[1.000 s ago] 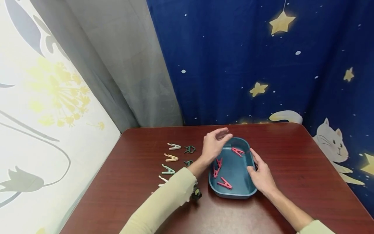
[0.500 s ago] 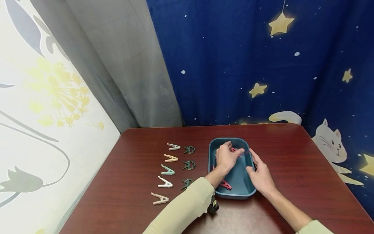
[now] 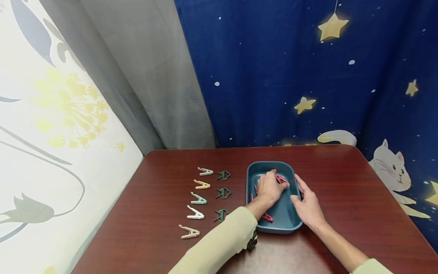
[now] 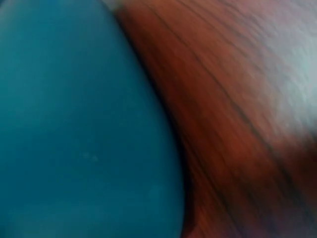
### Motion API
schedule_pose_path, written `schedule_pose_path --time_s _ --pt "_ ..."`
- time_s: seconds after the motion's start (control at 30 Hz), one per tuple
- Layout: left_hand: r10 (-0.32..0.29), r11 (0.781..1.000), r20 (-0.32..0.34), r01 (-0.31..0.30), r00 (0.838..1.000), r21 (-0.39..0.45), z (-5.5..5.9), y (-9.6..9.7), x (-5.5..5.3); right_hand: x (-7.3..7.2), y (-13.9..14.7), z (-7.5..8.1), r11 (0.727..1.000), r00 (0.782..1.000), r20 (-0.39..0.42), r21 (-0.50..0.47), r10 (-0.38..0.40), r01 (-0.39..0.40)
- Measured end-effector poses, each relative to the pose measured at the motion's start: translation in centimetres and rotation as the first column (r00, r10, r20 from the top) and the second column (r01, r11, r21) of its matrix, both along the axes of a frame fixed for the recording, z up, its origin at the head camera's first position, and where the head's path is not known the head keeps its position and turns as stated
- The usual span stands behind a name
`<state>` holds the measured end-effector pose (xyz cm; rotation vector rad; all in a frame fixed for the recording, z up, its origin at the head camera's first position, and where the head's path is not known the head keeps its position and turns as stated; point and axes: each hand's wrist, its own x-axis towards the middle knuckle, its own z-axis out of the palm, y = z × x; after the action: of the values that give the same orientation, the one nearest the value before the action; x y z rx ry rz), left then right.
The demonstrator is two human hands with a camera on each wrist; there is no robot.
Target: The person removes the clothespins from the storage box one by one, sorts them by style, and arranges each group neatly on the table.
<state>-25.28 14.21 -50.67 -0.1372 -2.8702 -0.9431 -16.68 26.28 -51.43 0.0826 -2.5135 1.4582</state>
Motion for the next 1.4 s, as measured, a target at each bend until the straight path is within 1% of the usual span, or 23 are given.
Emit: schedule_pose_path --time_s 0.13,0.27,0.47,0.6,0.73,0.9,1.13,1.33,1.4 --pt "-0.036 0.995 -0.013 0.035 0.999 -0.097 -0.1 0.1 0.1 0.0 0.0 -0.1 1.0 1.0 -0.004 -0.004 0.0 0.0" --pt "-0.078 0.987 -0.017 0.075 0.997 -0.141 -0.2 0.2 0.1 0.0 0.0 -0.1 1.0 1.0 -0.004 -0.006 -0.001 0.001" --pt "-0.138 0.976 -0.035 0.13 0.99 -0.175 -0.1 0.2 0.2 -0.1 0.1 0.2 1.0 1.0 -0.011 -0.01 0.006 -0.006" --pt "-0.183 0.966 -0.018 0.176 0.983 -0.189 -0.1 0.0 0.2 -0.1 0.2 0.2 1.0 1.0 -0.013 -0.011 0.005 -0.006" --pt "-0.204 0.96 -0.008 0.198 0.979 -0.199 -0.2 0.0 0.3 -0.1 0.2 0.1 1.0 1.0 -0.005 -0.012 0.005 -0.006" --pt "-0.197 0.966 -0.015 0.191 0.98 -0.176 -0.3 0.1 0.3 0.1 0.1 0.0 1.0 1.0 0.008 -0.008 0.003 -0.003" --pt "-0.186 0.974 -0.061 0.176 0.981 -0.145 -0.1 -0.3 0.1 0.2 0.1 0.3 1.0 1.0 0.02 0.002 -0.005 0.005" --pt "-0.197 0.98 -0.044 0.196 0.979 -0.033 0.6 -1.0 0.3 0.2 0.1 0.3 1.0 1.0 0.025 0.012 -0.014 0.013" --pt "-0.205 0.979 -0.052 0.205 0.977 -0.005 0.9 -1.2 0.3 0.2 0.1 0.3 1.0 0.999 0.031 0.018 -0.016 0.015"
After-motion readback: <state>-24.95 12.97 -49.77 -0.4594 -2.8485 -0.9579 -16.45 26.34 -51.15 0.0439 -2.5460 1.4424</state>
